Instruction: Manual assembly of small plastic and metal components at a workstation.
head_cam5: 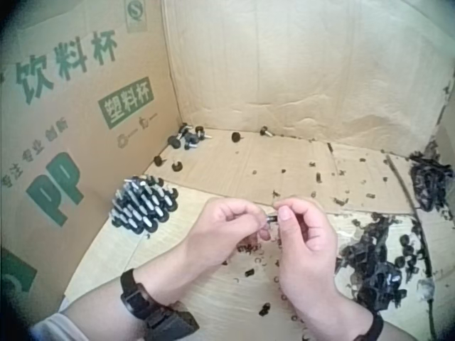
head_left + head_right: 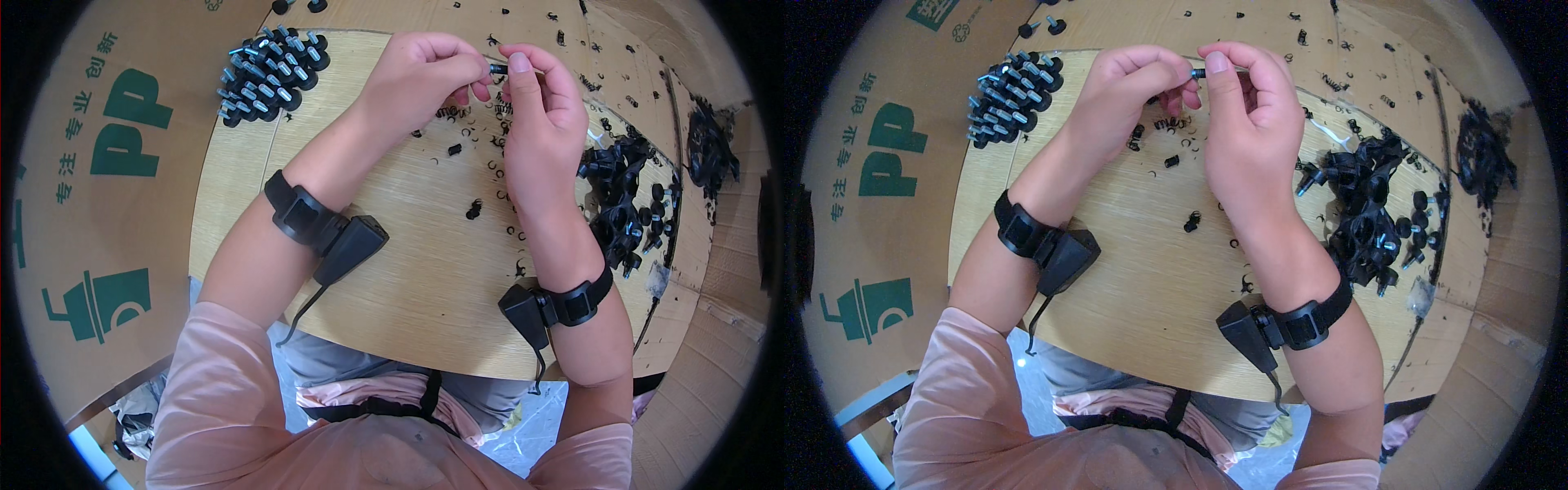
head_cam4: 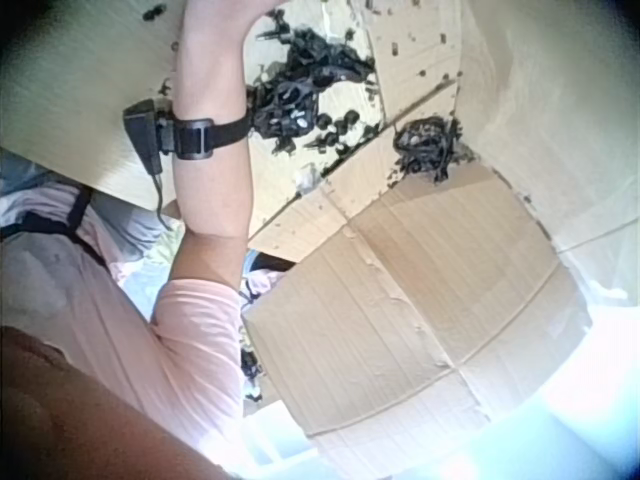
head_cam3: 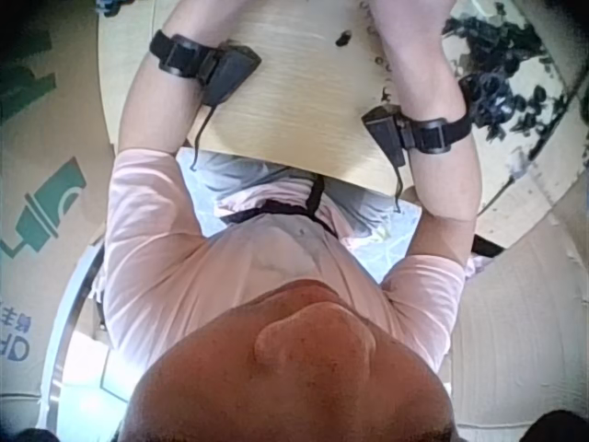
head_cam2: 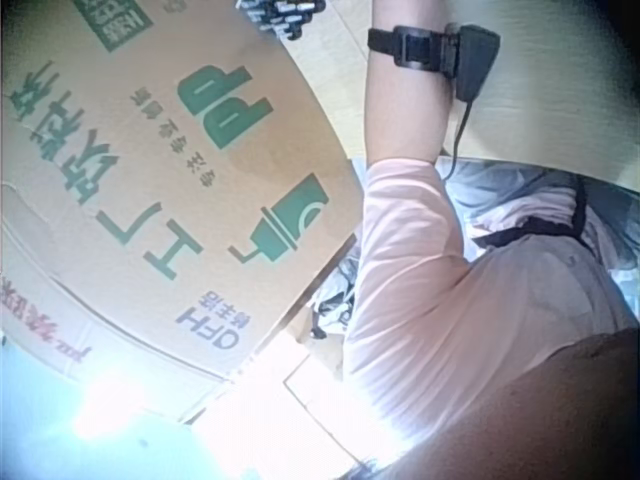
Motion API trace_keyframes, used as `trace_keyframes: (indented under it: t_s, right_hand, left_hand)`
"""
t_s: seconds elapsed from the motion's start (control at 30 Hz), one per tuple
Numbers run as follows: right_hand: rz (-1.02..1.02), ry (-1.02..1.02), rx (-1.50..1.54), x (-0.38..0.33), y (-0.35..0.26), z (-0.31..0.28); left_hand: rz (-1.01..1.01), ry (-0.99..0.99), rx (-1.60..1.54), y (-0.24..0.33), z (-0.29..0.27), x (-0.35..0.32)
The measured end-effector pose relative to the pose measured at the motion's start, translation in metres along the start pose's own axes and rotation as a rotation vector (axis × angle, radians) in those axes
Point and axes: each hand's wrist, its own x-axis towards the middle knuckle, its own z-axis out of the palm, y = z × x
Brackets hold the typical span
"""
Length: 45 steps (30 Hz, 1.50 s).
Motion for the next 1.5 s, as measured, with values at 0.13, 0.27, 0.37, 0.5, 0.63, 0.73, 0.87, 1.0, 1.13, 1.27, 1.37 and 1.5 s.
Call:
trace_keyframes:
  t_s: [0.13, 0.27, 0.37, 0.5, 0.63, 0.73, 0.87, 1.0, 1.13, 1.27, 1.37, 1.5]
  right_hand:
    - [-0.02, -0.008, 0.0, 0.0, 0.0, 0.0]
    - [-0.015, -0.015, 0.008, -0.001, 0.0, 0.0]
    - [-0.024, -0.006, -0.025, 0.0, 0.002, 0.001]
    - [-0.03, -0.014, -0.049, 0.0, 0.004, 0.0]
    - [-0.031, -0.024, -0.025, 0.0, 0.004, -0.001]
    - [-0.037, -0.025, -0.028, 0.001, 0.004, 0.0]
    - [0.003, -0.018, -0.028, -0.001, 0.002, -0.001]
    - [-0.006, -0.014, -0.016, 0.001, 0.003, 0.0]
    - [-0.05, -0.031, -0.036, 0.0, 0.004, 0.001]
    - [0.024, 0.015, -0.027, 0.0, 0.003, 0.001]
    - [0.075, 0.017, 0.023, -0.001, 0.002, 0.0]
    - [0.051, 0.041, -0.029, 0.001, 0.0, -0.002]
  left_hand:
    - [0.011, -0.004, 0.017, 0.0, 0.0, 0.0]
    - [0.012, -0.009, 0.018, 0.0, 0.0, 0.0]
    - [0.01, -0.005, 0.032, 0.0, 0.0, 0.0]
    - [-0.018, 0.003, 0.039, 0.0, 0.0, -0.001]
    - [-0.008, -0.005, 0.018, 0.0, 0.0, -0.001]
    - [-0.004, -0.005, 0.01, 0.0, 0.0, -0.001]
    - [-0.036, 0.012, 0.064, -0.001, 0.0, -0.001]
    - [-0.06, 0.026, 0.084, -0.003, 0.0, 0.001]
    - [-0.028, 0.022, 0.063, -0.005, 0.001, 0.002]
    - [0.007, 0.013, -0.027, -0.006, 0.005, 0.002]
    - [0.027, 0.024, -0.026, -0.004, 0.007, 0.001]
    - [-0.004, 0.051, -0.019, 0.0, 0.01, 0.0]
